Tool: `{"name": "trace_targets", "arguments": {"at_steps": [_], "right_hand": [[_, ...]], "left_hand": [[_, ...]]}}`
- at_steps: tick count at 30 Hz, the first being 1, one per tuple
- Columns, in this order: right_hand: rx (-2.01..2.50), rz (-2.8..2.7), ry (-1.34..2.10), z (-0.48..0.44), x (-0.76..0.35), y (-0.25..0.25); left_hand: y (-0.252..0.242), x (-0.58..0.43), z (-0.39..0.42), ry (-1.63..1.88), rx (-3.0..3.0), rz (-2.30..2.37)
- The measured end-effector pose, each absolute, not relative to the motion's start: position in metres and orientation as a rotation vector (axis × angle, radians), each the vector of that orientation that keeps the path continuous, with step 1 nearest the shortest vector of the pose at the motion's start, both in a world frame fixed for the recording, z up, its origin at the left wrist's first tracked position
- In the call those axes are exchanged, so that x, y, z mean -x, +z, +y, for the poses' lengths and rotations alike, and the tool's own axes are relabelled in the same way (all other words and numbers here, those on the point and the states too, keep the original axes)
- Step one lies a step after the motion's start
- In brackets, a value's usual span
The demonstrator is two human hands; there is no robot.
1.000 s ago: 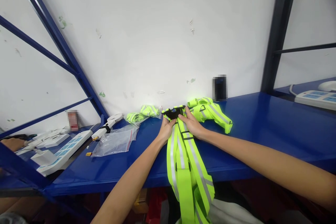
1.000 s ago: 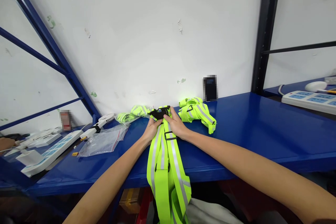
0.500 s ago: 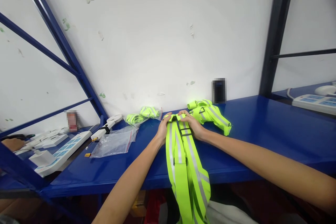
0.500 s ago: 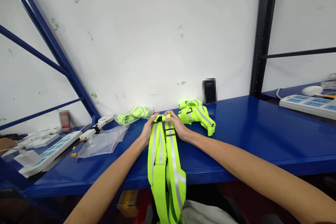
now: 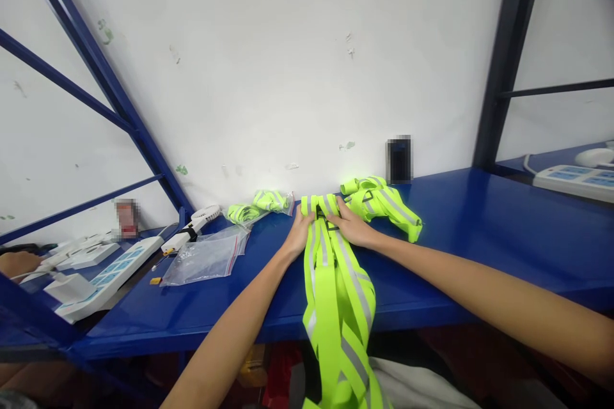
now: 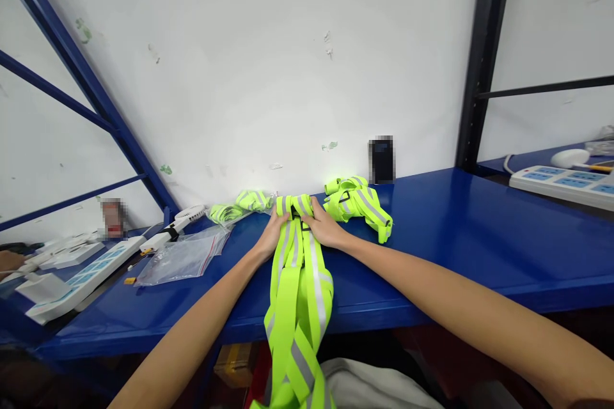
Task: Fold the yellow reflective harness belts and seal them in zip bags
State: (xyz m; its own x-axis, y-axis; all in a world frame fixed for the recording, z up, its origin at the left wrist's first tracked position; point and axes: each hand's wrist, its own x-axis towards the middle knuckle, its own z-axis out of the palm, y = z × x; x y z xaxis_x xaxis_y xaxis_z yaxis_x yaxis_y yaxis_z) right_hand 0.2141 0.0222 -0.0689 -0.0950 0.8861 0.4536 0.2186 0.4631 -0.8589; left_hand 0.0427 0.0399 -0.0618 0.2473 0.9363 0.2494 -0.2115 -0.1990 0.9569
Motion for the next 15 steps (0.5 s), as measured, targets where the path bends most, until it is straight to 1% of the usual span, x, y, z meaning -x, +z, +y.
{"name": "trace_targets", "arguments": {"at_steps": [9, 12, 15], "right_hand": [[0.917, -1.594, 0.751, 0.008, -0.206, -0.054], [0.92, -1.55, 0.686, 0.013, -0.21, -0.055], [0.944, -1.505, 0.664, 0.017, -0.214, -0.056]], "left_hand": [[-0.058, -0.046, 0.036, 1.34, -1.222, 0.854], [-0.054, -0.047, 0.031, 1.281, -1.139, 0.807], [-0.052, -0.047, 0.028, 1.146, -1.139, 0.73]]}}
